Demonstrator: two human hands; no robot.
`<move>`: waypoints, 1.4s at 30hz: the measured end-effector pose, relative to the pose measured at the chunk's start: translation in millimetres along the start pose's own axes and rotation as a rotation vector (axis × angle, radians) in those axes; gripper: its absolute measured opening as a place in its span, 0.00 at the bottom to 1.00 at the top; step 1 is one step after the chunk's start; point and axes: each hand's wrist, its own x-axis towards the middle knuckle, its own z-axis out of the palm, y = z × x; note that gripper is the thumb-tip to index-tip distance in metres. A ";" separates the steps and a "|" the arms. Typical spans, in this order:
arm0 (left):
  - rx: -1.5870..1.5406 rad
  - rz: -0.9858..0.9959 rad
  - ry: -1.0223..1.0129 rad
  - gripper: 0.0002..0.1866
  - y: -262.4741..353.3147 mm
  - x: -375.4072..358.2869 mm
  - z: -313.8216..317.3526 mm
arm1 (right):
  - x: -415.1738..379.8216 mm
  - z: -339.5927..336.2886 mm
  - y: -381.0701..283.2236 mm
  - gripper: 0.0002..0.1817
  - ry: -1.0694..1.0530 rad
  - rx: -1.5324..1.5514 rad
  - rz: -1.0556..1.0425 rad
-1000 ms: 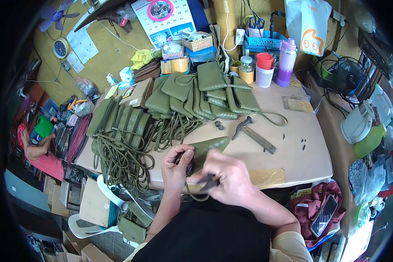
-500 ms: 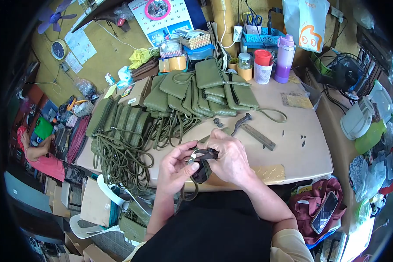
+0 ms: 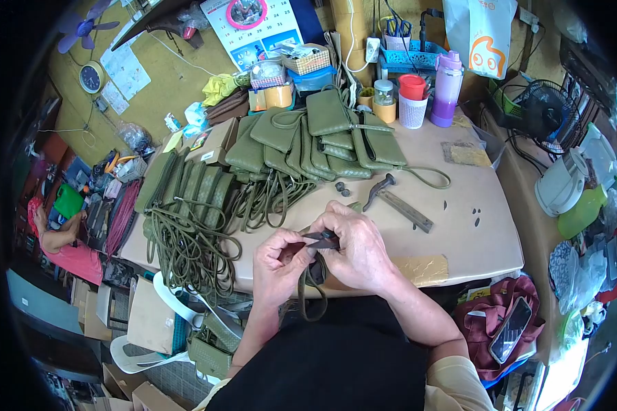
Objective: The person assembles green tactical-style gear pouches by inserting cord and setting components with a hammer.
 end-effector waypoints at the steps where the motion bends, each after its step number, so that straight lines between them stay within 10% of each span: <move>1: 0.000 -0.002 -0.001 0.07 -1.5 0.2 -0.6 | -1.0 -1.9 -2.7 0.09 0.000 0.001 0.002; 33: 0.288 0.296 0.117 0.05 -12.9 -20.9 12.1 | -28.5 13.5 3.7 0.16 0.305 -0.357 -0.107; 38: -0.271 0.101 0.183 0.11 -8.6 -20.0 18.8 | -30.8 12.3 7.2 0.18 0.209 -0.285 -0.049; 42: 0.044 -0.020 0.191 0.19 -3.3 -16.0 2.5 | -26.6 5.4 -1.5 0.24 0.137 -0.044 0.107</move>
